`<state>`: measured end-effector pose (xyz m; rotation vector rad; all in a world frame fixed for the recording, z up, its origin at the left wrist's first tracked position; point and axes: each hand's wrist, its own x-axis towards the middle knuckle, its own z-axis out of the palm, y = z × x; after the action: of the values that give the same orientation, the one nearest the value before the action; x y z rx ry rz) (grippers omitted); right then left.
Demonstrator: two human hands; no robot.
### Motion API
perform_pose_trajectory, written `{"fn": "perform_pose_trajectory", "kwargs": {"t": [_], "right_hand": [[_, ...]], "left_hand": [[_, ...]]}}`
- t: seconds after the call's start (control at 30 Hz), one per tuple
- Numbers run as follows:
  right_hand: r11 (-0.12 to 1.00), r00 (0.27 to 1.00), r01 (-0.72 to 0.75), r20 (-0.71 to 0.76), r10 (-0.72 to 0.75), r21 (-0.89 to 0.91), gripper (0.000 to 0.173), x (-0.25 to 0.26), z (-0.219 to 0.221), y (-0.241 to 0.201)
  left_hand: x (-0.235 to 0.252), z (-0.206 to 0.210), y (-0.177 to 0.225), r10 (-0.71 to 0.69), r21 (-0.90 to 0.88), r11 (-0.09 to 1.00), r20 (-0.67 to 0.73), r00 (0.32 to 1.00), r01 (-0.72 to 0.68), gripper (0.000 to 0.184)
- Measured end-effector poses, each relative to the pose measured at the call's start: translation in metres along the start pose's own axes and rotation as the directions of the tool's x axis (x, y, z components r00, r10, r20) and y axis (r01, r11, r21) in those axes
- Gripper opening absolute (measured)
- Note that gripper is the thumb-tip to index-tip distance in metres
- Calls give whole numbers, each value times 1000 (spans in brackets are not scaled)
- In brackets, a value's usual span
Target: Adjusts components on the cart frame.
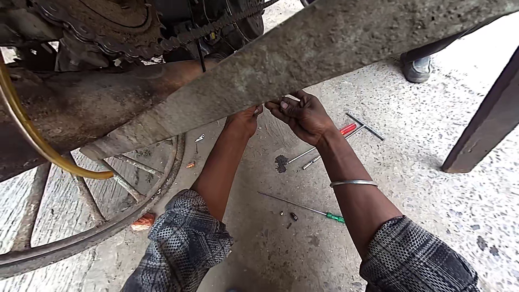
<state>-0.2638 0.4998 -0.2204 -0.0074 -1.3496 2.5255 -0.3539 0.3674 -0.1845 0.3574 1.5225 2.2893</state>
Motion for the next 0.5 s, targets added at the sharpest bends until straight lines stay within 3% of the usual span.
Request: {"fn": "perform_pose_trajectory", "kwargs": {"t": [0.17,0.3,0.43,0.5], "right_hand": [[941,977,116,-132,-165,-318,25,4,5,-1],[829,949,225,-77,-305,-513,23,8,6,-5],[724,936,245,-36,-349,-645,19,9,12,-10],[719,932,251,-41,-361,-648,18,7,15,-11]], "left_hand": [[1,-2,-2,13,17,1000,-8,1000,-13,29],[2,-3,-4,0,8,1000,-17,1000,0,36],[1,-2,-5,-16,12,1000,-38,999,16,33],[12,-13,-11,40,-17,999,51,998,-39,32]]}}
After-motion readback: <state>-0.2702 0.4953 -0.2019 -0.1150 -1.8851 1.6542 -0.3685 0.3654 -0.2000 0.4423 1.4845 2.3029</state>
